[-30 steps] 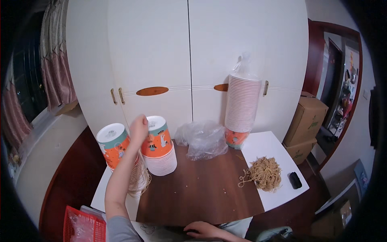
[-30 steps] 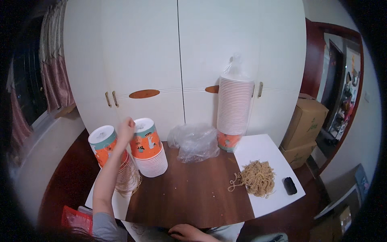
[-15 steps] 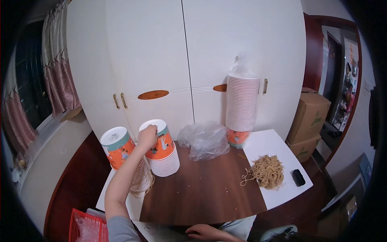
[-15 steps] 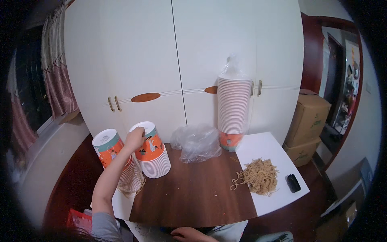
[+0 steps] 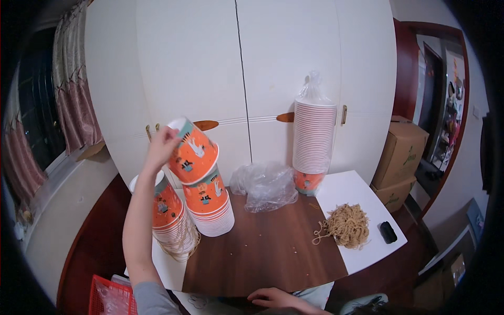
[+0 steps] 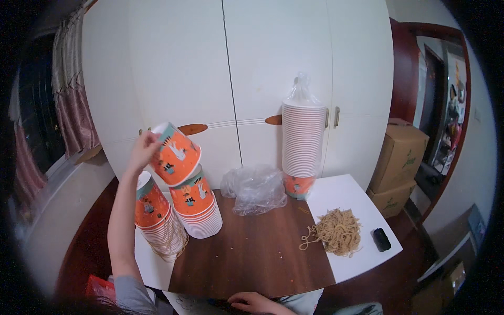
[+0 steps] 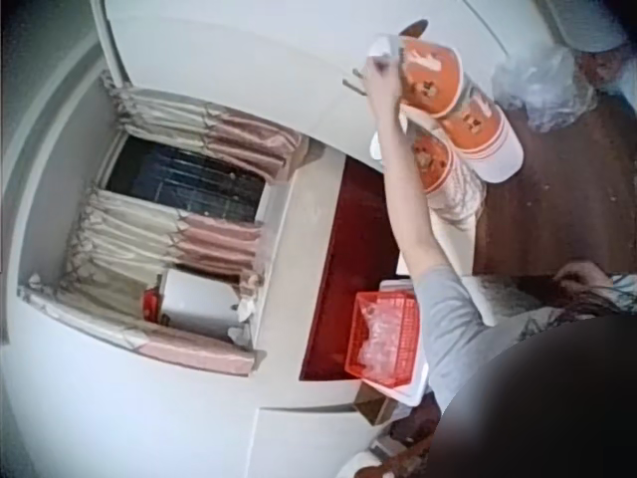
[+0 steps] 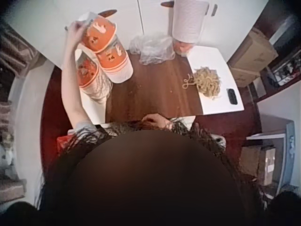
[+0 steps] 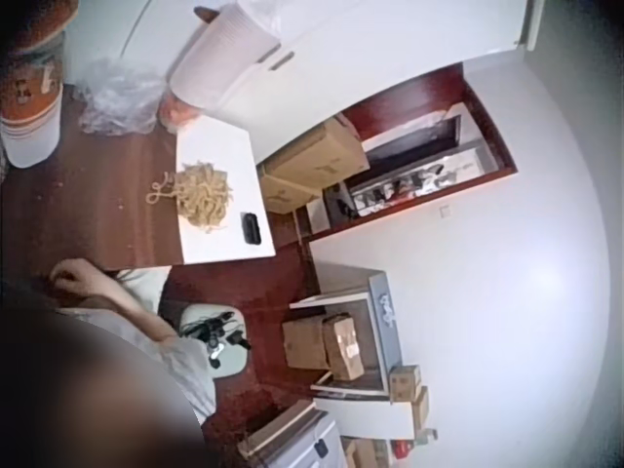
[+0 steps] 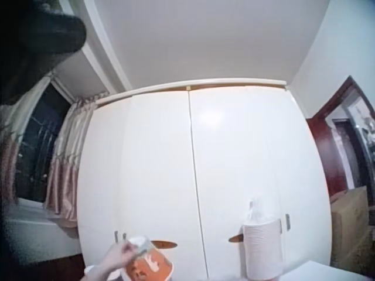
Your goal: Bundling stacks of paper cups using rubber bands.
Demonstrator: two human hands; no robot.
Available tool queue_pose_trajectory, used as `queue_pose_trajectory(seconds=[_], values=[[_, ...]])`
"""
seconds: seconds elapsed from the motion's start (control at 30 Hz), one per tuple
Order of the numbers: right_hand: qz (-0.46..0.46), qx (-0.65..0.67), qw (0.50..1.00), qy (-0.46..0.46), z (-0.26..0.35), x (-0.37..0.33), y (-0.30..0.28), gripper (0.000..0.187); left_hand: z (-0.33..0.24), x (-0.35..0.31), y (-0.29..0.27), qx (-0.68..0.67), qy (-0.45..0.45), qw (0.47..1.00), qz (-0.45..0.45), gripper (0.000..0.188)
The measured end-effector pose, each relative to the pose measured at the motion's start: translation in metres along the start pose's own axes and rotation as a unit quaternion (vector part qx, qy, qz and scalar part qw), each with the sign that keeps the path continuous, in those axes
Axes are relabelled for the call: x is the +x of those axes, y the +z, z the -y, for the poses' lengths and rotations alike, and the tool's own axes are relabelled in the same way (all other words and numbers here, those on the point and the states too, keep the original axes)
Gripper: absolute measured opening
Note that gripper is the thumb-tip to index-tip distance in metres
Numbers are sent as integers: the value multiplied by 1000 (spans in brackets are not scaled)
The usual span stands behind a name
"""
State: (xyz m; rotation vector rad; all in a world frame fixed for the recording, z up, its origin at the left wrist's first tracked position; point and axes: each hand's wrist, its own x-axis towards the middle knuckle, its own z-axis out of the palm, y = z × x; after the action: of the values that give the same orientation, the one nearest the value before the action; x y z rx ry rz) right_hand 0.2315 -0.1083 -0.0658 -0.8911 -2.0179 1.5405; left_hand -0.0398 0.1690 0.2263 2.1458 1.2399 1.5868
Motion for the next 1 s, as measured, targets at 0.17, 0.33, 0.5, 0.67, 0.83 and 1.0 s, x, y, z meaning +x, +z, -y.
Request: queue_pose_trajectory(seconds=[0.17,0.33,0.5,0.67,0.83,1.0], values=[[-162,-2,984,-69,-5,-1,-34,25,-61,-62,-18,-177,29,983,-27,7],[-324,149,919,-168,19,0,-71,52,-36,-162,33,-559,-198,800,89,19],[-337,295,839,-311,46,14,-88,77,36,-272,104,-606,-416,664,138,32],[-444,210,860,-136,55,5,-87,67,13,-313,147,-628,-525,563,116,29],[-446,350,823,-31,37,-2,-81,72,31,-343,147,-365,-387,841,94,30],[-424,305,852,-33,17,-4,-79,60,7,-349,132,-452,-258,846,119,56]])
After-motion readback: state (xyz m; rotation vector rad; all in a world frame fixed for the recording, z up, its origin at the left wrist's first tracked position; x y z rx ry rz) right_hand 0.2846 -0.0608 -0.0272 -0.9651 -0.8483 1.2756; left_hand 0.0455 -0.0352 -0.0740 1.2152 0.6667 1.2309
